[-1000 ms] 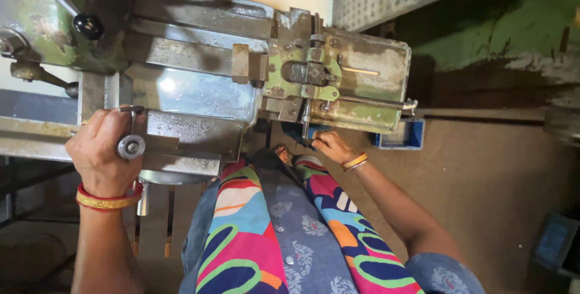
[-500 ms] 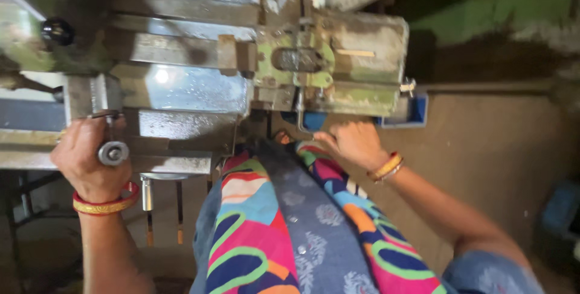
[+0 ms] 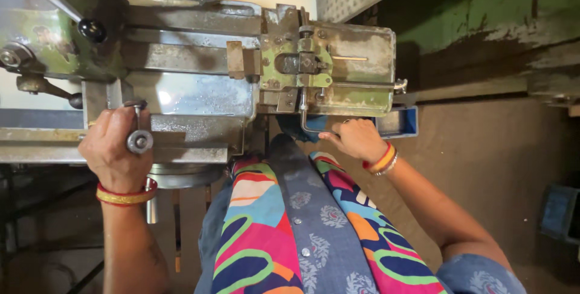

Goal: The person operates a metal lathe, repeatedly loading cylindrical metal rods into the chuck, machining them, and then removing the finished pieces. The finished rods are placed into green plastic bins nearby. The person uses a wrench to tighten and loosen the chuck and adjusts machine controls throughout the process.

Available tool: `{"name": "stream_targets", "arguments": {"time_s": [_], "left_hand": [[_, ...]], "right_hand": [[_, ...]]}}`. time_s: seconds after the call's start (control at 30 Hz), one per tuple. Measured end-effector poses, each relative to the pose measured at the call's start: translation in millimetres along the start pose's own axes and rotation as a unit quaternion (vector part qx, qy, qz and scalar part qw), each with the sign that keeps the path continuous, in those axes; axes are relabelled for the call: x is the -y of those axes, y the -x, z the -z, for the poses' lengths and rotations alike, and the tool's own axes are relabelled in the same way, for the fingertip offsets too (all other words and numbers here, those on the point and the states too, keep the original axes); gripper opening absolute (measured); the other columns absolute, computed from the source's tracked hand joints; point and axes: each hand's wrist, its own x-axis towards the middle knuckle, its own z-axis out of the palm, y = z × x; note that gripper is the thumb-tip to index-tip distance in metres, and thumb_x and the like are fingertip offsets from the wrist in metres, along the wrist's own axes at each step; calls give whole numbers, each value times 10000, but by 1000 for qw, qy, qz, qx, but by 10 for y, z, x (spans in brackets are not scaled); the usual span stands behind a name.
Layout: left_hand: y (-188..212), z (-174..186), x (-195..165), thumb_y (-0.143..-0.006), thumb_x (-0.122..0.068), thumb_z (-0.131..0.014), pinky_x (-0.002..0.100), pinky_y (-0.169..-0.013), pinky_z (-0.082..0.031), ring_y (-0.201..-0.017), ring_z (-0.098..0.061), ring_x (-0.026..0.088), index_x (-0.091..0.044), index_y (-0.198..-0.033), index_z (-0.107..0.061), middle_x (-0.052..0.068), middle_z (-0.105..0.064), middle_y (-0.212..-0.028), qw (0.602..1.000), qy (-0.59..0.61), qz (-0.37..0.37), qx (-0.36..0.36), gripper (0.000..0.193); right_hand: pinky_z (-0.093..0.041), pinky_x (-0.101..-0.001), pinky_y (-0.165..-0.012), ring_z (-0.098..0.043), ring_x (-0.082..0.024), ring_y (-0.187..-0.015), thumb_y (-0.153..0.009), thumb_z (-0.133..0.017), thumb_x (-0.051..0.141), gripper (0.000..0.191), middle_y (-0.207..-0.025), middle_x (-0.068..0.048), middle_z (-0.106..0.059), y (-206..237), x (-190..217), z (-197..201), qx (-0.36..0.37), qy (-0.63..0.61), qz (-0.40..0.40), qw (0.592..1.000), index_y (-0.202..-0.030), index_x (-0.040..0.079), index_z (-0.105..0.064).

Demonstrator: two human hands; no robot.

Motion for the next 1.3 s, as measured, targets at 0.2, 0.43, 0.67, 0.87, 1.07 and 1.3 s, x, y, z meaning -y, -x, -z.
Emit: {"name": "stream_targets", "arguments": {"time_s": [0.2, 0.43, 0.67, 0.87, 1.07, 1.3], "left_hand": [[-62, 96, -32, -1059, -151, -759, 440, -663, -452, -780, -610, 351, -75, -1104, -659, 124, -613, -903, 1000, -19, -10, 9, 134], [-119, 187, -17, -1018, -173, -725, 464, -656, -454, -771, -604, 363, -85, -1083, -663, 125, -610, -897, 1000, -7, -23, 11, 125], [-125, 189, 64, -1001, -151, -714, 459, -645, -457, -754, -607, 355, -91, -1095, -682, 120, -623, -900, 999, -14, -13, 49, 116], [-212, 158, 32, -951, -164, -721, 449, -664, -473, -776, -620, 354, -70, -1097, -677, 111, -624, -885, 999, -19, -7, 41, 180], [-230, 74, 0, -984, -153, -767, 439, -694, -476, -796, -628, 338, -63, -1059, -672, 115, -663, -942, 998, -32, 32, 31, 151], [-181, -11, 30, -978, -127, -772, 407, -646, -464, -771, -623, 327, -48, -1064, -688, 122, -662, -919, 996, -56, 60, 32, 144]], "right_hand": [[-534, -531, -662, -672, -436, -727, -937, -566, 603, 531, -740, -215, -693, 50, 126, -23, -19, -44, -36, 998, -900, 102, -738], [-532, -489, -771, -658, -388, -895, -1026, -632, 325, 260, -953, -159, -700, 25, 76, 122, -318, -105, -30, 942, -1080, 78, -689], [-554, -458, -753, -678, -382, -855, -873, -700, 116, 242, -971, -195, -696, -656, -672, 98, -348, -94, -30, 932, -1107, 62, -731], [-553, -503, -783, -691, -401, -887, -906, -663, 135, 89, -948, -210, -701, -1506, -1231, -212, -133, 55, -53, 988, -939, 76, -720], [-541, -530, -806, -670, -450, -906, -791, -668, 120, 282, -1039, -242, -677, -1776, -1508, -342, -112, 38, 12, 993, -1069, 76, -681], [-529, -460, -766, -655, -380, -878, -891, -678, 198, 255, -971, -183, -664, -2109, -1786, -186, -254, -165, -48, 952, -1085, 59, -589]]}}
